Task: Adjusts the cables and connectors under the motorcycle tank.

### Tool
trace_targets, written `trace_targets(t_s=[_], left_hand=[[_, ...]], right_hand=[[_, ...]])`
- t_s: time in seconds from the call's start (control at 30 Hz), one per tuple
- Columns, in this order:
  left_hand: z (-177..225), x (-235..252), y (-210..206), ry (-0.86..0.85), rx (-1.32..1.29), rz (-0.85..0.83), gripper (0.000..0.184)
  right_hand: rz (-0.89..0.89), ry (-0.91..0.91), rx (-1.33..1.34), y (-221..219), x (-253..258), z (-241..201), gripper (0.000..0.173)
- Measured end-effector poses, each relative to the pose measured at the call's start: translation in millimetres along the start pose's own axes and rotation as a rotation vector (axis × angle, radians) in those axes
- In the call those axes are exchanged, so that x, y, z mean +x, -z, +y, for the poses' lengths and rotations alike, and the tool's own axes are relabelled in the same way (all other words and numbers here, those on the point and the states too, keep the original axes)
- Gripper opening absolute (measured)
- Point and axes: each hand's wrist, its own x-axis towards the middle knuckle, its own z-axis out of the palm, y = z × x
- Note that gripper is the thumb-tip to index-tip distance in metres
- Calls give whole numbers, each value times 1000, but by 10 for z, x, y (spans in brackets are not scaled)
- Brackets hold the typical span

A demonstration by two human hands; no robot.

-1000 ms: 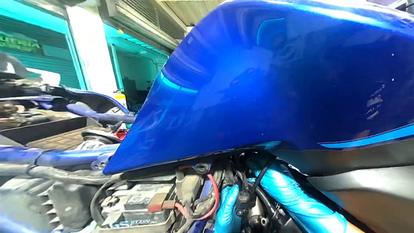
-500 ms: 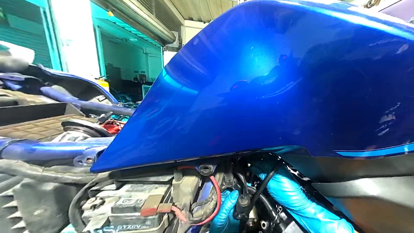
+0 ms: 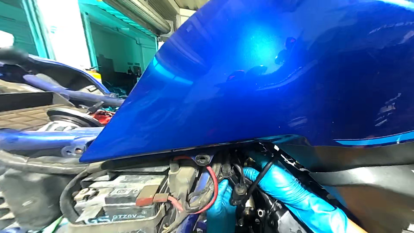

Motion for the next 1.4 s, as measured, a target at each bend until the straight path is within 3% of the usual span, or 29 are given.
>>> trace_targets(t_s=[0.07,0.17,0.27,0.37,0.53,0.63,0.83,1.0,1.1,1.23,1.33,1.4], left_hand=[[4,-6,-35,-55,195,-8,25],[-17,25,19,-144,374,-44,19],[46,41,13,-95,491,-18,15],[101,45,-4,-64,573,16,12],[-104,4,-46,-283,428,95,17],[-108,-24,-29,-283,481,54,23],[-98,-14,3,-293,627,42,21],[-149,16,58,-284,559,23,24],[-144,4,54,-371,633,12,25],[-108,-14,56,-422,673,0,24],[-126,6,103,-428,734,56,20],[-109,7,116,-449,894,79,22]], right_hand=[[-8,-9,-38,-4,24,14,48],[52,54,6,-30,28,59,37],[154,191,-7,-67,29,108,29],[126,164,-118,-58,47,95,34],[276,268,-416,-113,112,168,33],[318,359,-462,-74,186,189,20],[304,575,-480,-74,271,164,15],[315,730,-561,-68,254,101,10],[321,656,-637,-55,228,59,14],[306,461,-535,-33,171,68,23],[219,278,-352,-6,150,51,15],[237,306,-452,-39,174,47,16]])
